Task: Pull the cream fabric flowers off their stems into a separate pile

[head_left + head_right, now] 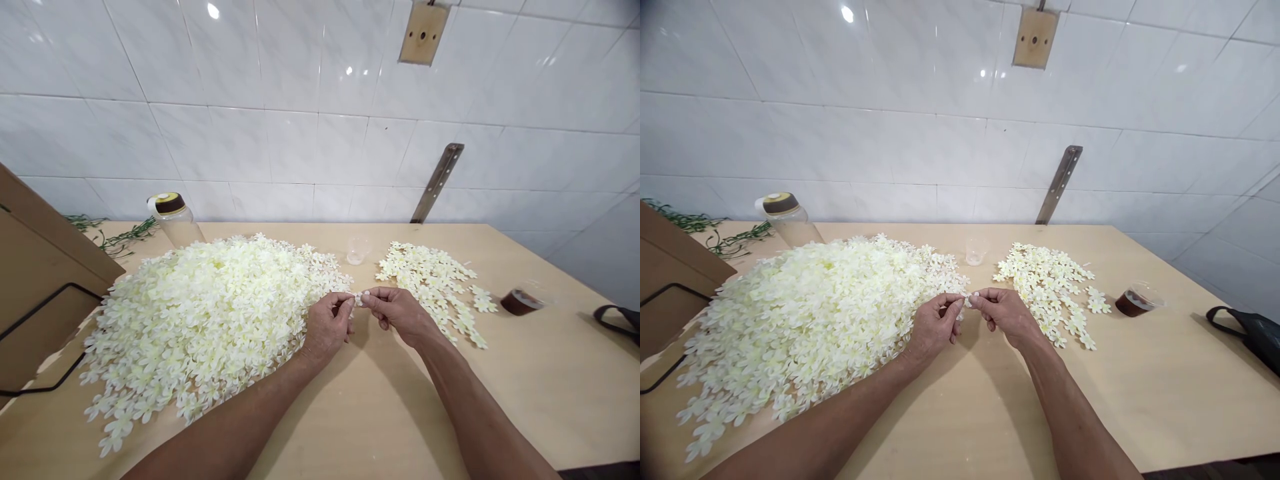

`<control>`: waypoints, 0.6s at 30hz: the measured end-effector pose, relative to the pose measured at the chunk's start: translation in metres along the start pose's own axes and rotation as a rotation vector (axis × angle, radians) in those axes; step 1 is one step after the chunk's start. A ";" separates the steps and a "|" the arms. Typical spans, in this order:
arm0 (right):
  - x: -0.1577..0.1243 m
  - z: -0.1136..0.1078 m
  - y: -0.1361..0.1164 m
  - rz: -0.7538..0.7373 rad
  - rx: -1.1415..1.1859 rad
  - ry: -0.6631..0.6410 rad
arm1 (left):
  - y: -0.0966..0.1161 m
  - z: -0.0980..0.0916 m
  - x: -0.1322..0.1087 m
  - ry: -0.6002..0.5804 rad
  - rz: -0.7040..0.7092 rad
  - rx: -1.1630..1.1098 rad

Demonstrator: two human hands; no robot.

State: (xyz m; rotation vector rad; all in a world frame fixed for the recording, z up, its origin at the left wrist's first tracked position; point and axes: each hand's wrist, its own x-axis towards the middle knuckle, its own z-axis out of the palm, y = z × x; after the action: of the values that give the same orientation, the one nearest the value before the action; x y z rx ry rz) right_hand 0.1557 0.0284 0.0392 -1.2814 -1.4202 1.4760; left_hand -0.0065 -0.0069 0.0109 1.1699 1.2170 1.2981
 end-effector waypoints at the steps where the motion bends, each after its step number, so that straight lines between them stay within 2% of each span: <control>1: 0.000 0.000 0.000 0.001 0.003 -0.005 | 0.001 0.000 0.000 -0.007 -0.009 -0.011; 8: -0.002 0.006 -0.003 -0.014 0.036 -0.013 | 0.002 -0.001 0.003 -0.059 -0.045 -0.040; 18: -0.001 0.005 0.002 -0.002 -0.034 -0.105 | 0.003 -0.002 0.003 -0.013 -0.031 -0.025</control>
State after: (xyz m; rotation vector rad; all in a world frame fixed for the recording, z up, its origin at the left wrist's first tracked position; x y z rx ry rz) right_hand 0.1514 0.0259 0.0374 -1.2385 -1.5203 1.5433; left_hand -0.0086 -0.0041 0.0139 1.1355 1.2020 1.2776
